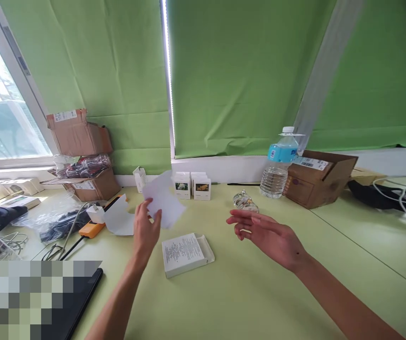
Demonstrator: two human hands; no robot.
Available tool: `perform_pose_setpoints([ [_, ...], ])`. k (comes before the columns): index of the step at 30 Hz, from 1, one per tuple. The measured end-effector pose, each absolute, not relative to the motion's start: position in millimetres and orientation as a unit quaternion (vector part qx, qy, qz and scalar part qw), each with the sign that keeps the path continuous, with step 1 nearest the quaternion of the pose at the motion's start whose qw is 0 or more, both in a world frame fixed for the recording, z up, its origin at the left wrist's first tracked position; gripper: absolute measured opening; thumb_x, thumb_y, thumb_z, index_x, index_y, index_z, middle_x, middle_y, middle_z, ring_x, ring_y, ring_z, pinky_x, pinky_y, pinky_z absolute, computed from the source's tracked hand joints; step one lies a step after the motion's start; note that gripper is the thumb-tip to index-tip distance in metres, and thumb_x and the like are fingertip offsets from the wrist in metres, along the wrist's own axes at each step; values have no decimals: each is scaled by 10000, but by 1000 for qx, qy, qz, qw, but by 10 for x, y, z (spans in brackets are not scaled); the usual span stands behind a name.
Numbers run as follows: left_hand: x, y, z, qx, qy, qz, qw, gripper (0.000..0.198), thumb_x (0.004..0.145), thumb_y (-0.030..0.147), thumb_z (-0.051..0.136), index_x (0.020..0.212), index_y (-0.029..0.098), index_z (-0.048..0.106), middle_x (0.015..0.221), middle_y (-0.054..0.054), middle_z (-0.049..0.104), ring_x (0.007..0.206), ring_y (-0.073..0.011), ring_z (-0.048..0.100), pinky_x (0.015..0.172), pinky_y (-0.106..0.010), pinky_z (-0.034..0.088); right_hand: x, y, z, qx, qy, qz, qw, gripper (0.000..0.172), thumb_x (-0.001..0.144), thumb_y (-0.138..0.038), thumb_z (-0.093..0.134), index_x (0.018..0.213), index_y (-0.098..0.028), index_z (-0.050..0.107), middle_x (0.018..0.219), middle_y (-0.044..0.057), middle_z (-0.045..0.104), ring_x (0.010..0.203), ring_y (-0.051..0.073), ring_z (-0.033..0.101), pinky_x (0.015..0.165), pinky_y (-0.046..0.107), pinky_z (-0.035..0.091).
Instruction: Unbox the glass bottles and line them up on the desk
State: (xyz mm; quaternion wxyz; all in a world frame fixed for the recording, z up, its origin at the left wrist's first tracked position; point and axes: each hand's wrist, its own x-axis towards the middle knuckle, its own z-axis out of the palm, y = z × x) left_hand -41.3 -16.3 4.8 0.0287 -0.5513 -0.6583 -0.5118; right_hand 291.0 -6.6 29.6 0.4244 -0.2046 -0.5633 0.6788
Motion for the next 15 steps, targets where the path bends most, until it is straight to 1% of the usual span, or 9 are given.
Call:
perform_pose_setpoints([
  [3,-812,-84,27,-490,-705,-511,48,443,843,284,545,1261,150,484,1227,-129,534,942,-205,588,732,-301,544,2918,-62,279,-206,-569,677,420,359,910,-280,462,1212,-185,629,1167,150,625,941,249,556,810,400,417],
  [5,-1038,-73,16,-451,-737,-500,61,464,829,266,547,1267,130,480,1184,-139,557,935,-224,601,792,-348,533,2921,-59,277,-209,-572,674,419,356,914,-281,463,1212,-180,630,1160,152,627,939,249,557,812,400,415],
  [7,-1202,-89,8,-422,-764,-483,73,477,818,243,547,1270,113,476,1169,-149,570,992,-252,598,865,-388,505,2920,-56,277,-212,-575,671,417,351,916,-284,468,1205,-176,635,1149,153,630,924,245,559,812,399,413],
  [10,-1320,-129,-9,-401,-793,-449,90,505,822,230,534,1300,94,445,1225,-175,550,1110,-290,557,944,-416,457,2917,-54,279,-218,-584,667,408,340,909,-279,490,1196,-177,640,1134,151,634,914,244,559,813,397,411],
  [13,-1339,-149,-44,-402,-814,-406,105,518,829,218,518,1323,93,423,1261,-184,538,1186,-312,506,987,-426,418,2913,-57,281,-216,-595,667,391,340,899,-288,510,1193,-179,642,1136,152,634,917,248,563,818,404,412],
  [15,-1341,-149,-78,-408,-825,-375,109,493,828,205,509,1305,96,448,1248,-181,554,1187,-327,498,991,-437,409,2910,-58,279,-212,-603,669,379,342,897,-301,515,1190,-178,644,1138,155,633,920,251,566,823,409,414],
])
